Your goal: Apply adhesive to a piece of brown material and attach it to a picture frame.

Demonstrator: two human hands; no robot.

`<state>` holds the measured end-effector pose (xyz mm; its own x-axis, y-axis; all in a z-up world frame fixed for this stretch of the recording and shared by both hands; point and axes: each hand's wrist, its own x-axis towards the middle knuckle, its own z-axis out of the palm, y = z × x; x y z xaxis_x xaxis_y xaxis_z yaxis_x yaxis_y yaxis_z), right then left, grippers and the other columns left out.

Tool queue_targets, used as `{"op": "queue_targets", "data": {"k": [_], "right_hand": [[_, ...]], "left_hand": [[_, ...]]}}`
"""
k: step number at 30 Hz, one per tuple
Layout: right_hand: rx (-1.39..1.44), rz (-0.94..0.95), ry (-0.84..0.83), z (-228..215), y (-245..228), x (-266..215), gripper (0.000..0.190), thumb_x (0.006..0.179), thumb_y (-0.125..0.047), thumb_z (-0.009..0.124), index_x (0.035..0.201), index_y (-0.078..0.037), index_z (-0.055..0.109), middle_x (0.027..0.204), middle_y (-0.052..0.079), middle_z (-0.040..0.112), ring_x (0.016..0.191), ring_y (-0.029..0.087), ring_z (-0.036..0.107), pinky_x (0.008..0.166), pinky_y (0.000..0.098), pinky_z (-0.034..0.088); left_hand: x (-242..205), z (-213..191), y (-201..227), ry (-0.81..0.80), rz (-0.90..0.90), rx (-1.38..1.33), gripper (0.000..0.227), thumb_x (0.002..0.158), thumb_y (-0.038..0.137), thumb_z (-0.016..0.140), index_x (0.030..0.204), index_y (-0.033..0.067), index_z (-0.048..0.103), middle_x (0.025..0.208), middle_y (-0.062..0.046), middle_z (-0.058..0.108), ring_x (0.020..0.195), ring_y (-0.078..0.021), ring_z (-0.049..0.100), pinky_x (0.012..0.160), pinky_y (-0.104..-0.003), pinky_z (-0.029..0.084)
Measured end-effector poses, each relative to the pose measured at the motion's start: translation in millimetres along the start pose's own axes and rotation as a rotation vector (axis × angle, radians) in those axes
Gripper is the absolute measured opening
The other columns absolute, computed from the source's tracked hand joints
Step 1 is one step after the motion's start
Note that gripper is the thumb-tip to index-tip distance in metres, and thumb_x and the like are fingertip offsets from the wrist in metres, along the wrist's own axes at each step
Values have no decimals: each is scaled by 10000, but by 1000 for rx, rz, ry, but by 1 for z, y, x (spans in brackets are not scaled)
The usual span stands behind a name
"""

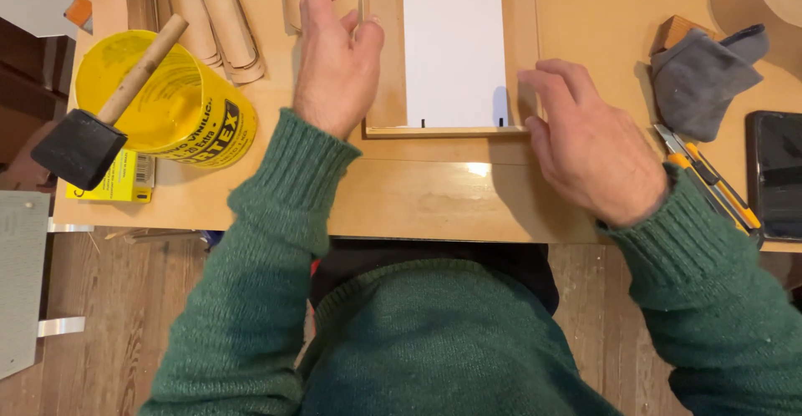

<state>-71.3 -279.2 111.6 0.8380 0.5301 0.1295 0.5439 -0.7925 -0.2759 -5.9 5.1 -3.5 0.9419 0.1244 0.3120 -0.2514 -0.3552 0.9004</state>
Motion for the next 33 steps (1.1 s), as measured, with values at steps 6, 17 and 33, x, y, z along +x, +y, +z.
{"op": "queue_targets", "data": {"k": [6, 17, 33], "right_hand": [[262, 92, -14, -4, -4, -9, 471, 941, -1, 632, 1385, 10, 476, 1385, 249, 550, 993, 345, 731, 826, 404, 601], [510, 369, 98, 23, 2, -31, 580, 947, 54, 594, 1480, 24, 369, 1524, 233, 529, 1176, 282, 723, 928, 357, 588], [159, 469, 36, 8, 28, -20, 323, 971, -228, 814, 1055, 36, 646, 899, 152, 734, 779, 235, 729, 703, 361, 588]], "left_hand": [[-36, -20, 38, -32, -113, -120, 447, 1066, 90, 544, 1453, -8, 343, 1687, -248, 264, 1385, -349, 611, 1087, -381, 560], [-76, -31, 52, 14, -147, -370, 475, 1073, 22, 526, 1493, -18, 307, 1669, -219, 312, 1472, -359, 541, 1236, -402, 452], [-108, -37, 83, 78, -41, -353, 391, 1144, -19, 509, 1479, -38, 309, 1656, -203, 314, 1519, -284, 439, 1284, -393, 434]]}}
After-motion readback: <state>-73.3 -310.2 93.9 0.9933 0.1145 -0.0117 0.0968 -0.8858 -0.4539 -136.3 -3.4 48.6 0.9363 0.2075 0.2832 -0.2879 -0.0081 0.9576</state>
